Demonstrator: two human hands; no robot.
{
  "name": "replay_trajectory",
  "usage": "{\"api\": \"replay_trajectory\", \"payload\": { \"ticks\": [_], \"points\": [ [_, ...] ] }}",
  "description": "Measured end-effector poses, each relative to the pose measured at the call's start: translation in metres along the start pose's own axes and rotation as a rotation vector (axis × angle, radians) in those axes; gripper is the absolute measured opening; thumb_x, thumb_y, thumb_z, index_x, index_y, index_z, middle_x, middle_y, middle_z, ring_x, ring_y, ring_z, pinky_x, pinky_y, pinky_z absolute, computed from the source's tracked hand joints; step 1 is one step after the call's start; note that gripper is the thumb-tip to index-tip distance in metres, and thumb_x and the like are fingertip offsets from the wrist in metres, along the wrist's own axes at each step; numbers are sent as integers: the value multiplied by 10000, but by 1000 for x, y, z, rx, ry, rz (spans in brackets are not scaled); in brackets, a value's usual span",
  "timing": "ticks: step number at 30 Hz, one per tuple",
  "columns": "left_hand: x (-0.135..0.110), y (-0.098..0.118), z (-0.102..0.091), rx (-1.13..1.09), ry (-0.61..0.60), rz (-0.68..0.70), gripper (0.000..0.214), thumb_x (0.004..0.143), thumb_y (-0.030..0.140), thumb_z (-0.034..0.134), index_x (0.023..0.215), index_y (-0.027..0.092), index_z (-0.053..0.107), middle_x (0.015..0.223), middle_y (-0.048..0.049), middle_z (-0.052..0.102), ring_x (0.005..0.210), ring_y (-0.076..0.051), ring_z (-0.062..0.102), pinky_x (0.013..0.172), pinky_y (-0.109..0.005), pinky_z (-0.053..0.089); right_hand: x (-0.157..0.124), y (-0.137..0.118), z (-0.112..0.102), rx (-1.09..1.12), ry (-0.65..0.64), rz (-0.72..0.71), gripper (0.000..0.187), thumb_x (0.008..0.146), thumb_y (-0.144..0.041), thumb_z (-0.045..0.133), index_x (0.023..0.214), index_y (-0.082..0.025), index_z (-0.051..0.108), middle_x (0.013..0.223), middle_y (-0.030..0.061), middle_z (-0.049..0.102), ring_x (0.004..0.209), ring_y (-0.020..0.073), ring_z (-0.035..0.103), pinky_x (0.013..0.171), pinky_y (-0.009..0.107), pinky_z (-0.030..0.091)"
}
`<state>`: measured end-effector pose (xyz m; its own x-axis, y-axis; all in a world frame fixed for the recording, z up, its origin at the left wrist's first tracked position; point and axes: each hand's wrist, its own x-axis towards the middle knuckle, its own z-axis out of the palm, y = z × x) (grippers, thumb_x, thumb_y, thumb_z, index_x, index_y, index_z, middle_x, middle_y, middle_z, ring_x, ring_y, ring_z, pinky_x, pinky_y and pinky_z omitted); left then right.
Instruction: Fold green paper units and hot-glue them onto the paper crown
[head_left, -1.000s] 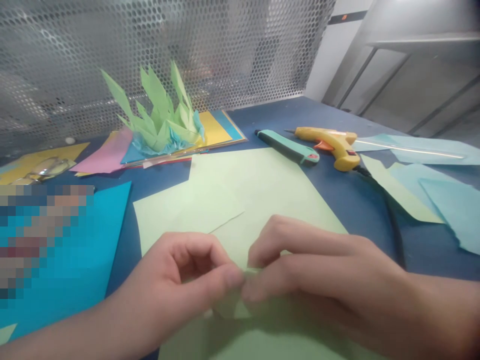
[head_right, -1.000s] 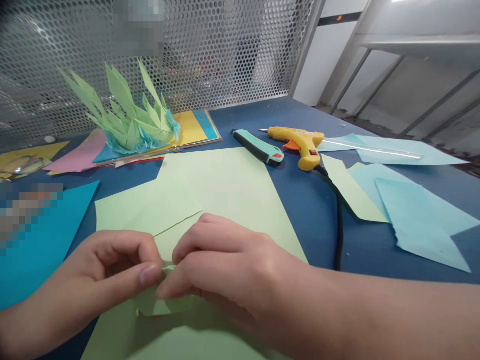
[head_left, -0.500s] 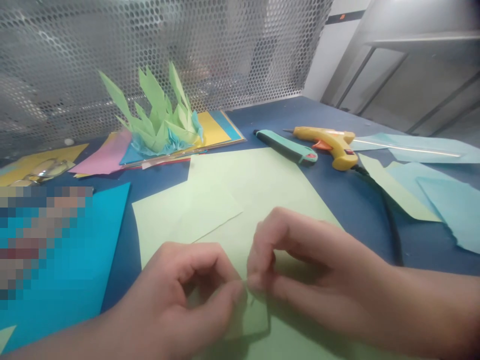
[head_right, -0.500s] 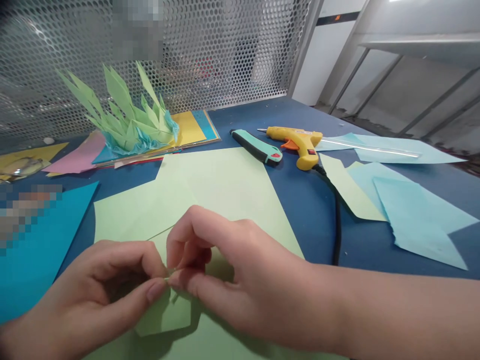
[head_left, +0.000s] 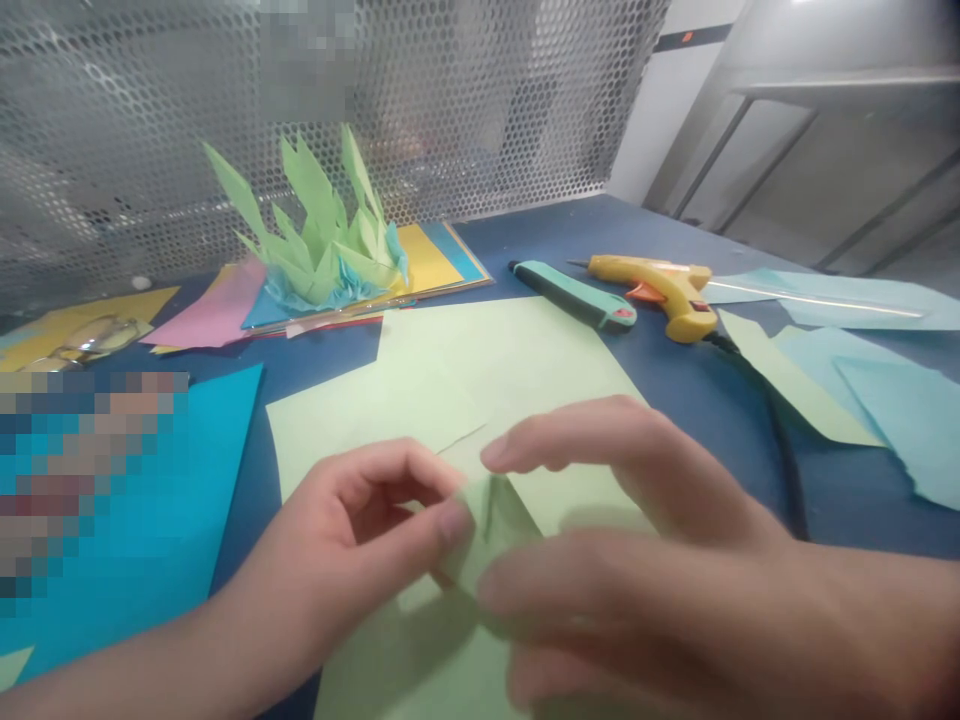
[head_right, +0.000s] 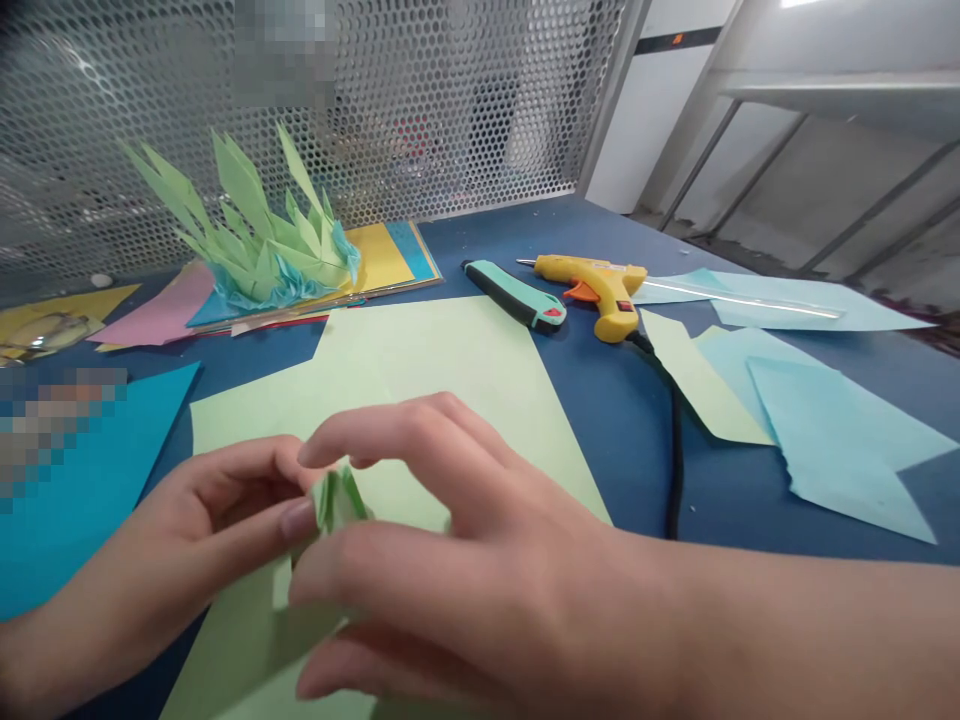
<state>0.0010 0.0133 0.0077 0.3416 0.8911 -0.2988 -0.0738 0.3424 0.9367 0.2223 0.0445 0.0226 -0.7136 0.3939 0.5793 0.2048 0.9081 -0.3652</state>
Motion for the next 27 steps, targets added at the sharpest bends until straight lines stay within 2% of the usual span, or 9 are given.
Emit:
{"api": "replay_trajectory", "payload": {
  "ticks": [4,7,10,12,14,17,20,23,27],
  "points": [
    [2,-2,-4,-169,-6,5,157,787,274,885,745,238,738,666,61,738,633,-73,670,602,-87,516,-2,1,7,-70,-18,22,287,1030,-183,502,969,-245,776,1232,74,705,1028,183,715,989,276,567],
    [1,-1,-5,-232,-95,26,178,795,273,879,753,213,717,700,55,710,650,-63,624,604,-84,514,-1,3,5,-34,-33,-32,295,1037,-143,499,966,-208,778,1224,64,732,1014,147,730,984,227,565],
    [-1,0,-6,-254,-180,37,151,819,264,860,872,249,719,819,49,707,735,-78,636,650,-103,525,1,4,-2,-6,-78,-58,223,1022,-120,554,986,-176,767,1237,67,750,1074,126,729,1021,175,529],
    [-1,0,-8,-252,-153,43,189,818,314,859,957,297,733,844,49,720,773,-97,661,683,-129,544,2,4,-5,15,-72,-48,215,1024,-117,549,1009,-175,755,1289,77,735,1158,135,705,1055,192,511],
    [1,-2,-9,-224,-60,45,200,811,349,863,975,319,752,777,61,727,744,-91,670,681,-120,545,3,5,-5,32,-63,-41,235,1033,-118,519,1008,-170,748,1339,92,709,1215,142,679,1076,210,500],
    [4,-4,-9,-177,35,23,155,823,335,856,913,276,744,720,59,750,703,-83,692,672,-109,545,2,5,-2,31,-74,-14,276,1044,-143,498,953,-156,758,1391,108,675,1276,159,641,1108,225,469],
    [5,-4,-9,-210,10,11,172,822,275,861,848,234,696,746,50,780,719,-107,740,684,-141,569,-1,4,1,10,-66,76,287,1053,-227,509,969,-210,783,1437,37,645,1327,176,601,1133,251,450],
    [2,-2,-9,-290,-32,8,206,825,180,855,759,211,662,732,84,767,698,-77,746,636,-101,548,-3,3,1,-16,-78,141,253,1046,-240,531,1024,-263,783,1439,-29,640,1308,167,612,1141,246,451],
    [2,0,-8,-314,-43,-16,223,844,161,834,732,208,647,671,93,752,645,-68,738,585,-93,547,-7,5,3,-10,-78,156,251,1027,-205,541,984,-278,776,1396,-6,646,1230,199,652,1113,293,501]
  ]
}}
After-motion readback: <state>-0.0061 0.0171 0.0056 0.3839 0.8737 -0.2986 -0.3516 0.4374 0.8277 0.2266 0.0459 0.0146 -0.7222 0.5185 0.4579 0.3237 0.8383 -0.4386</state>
